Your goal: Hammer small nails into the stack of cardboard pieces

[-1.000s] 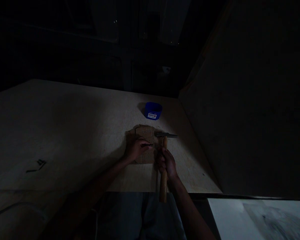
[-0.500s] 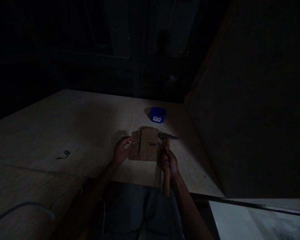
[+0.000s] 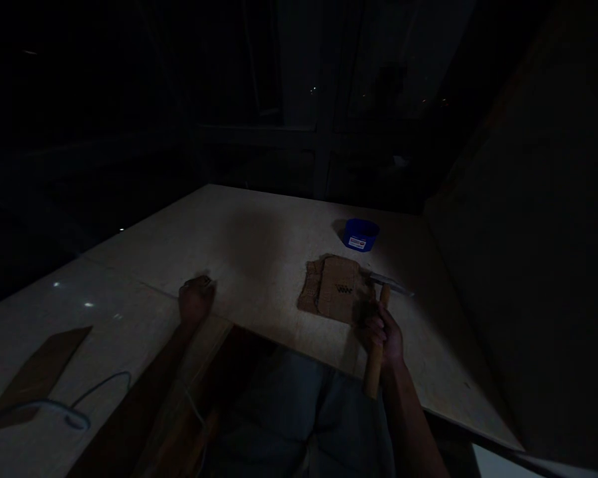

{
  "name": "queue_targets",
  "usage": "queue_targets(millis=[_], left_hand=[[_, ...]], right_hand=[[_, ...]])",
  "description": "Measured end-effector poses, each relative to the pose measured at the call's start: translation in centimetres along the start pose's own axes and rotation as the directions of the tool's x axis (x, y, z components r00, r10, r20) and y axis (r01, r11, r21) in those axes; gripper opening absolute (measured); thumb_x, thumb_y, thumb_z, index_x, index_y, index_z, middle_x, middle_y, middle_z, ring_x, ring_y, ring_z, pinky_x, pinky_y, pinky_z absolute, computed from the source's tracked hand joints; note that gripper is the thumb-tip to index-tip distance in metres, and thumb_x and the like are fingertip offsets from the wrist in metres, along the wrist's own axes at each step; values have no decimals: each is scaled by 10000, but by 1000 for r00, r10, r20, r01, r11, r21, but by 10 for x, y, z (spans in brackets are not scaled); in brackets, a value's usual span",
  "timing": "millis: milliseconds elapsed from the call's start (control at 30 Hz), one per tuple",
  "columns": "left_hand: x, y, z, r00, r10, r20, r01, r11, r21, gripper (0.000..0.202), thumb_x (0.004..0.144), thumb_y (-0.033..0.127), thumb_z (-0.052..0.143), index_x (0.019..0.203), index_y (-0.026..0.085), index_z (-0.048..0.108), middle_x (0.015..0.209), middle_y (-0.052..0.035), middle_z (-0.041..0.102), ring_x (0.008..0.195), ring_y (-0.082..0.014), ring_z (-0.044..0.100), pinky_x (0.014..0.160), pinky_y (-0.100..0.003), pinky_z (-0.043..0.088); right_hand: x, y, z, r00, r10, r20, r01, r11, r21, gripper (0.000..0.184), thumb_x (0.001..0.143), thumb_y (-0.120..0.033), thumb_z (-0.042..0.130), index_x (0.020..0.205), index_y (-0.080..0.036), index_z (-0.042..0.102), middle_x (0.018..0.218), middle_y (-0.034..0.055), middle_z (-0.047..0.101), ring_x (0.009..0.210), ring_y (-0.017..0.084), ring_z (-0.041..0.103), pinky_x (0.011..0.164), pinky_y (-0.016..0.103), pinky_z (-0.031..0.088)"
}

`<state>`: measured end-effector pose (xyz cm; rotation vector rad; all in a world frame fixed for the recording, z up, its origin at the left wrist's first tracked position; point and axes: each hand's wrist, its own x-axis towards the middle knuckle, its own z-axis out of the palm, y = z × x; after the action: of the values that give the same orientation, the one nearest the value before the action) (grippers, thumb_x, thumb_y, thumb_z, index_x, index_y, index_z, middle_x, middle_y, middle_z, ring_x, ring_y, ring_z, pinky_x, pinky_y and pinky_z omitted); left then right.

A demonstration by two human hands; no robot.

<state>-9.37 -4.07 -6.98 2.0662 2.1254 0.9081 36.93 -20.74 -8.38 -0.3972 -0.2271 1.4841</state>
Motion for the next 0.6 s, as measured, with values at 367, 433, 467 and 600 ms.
queue_targets(millis=[367,433,467,600], left_hand=[[11,-31,-6,993,-16,114,1,991,131,388,861,377,495,1005,114,741,1099,-188,744,1072,-311,667,974,-406,501],[13,-34,-12,989,14,150,-30,994,108,350,845,356,498,952,142,753,1073,-165,754,1067,-303,668,977,-402,506],[14,-35,-15,986,24,163,-41,994,100,329,835,332,495,925,155,757,1059,-152,758,1063,-296,670,982,-398,505],[16,-38,-28,984,4,176,-22,995,102,280,795,243,466,828,187,738,985,-126,763,986,-271,686,939,-375,521]], right_hand=[[0,-3,-2,998,55,-38,-55,998,14,180,860,-207,724,877,-201,545,538,-132,432,311,14,381,266,82,290],[-1,-3,-1,998,58,-39,-57,998,21,184,861,-207,724,880,-200,542,547,-130,447,316,14,393,268,83,297],[-1,-3,0,997,60,-38,-59,998,13,187,861,-213,728,882,-201,542,551,-129,451,318,15,398,271,85,307],[-2,-2,5,996,60,-66,-61,998,-13,196,848,-220,749,908,-203,563,541,-132,447,310,17,390,271,90,331]])
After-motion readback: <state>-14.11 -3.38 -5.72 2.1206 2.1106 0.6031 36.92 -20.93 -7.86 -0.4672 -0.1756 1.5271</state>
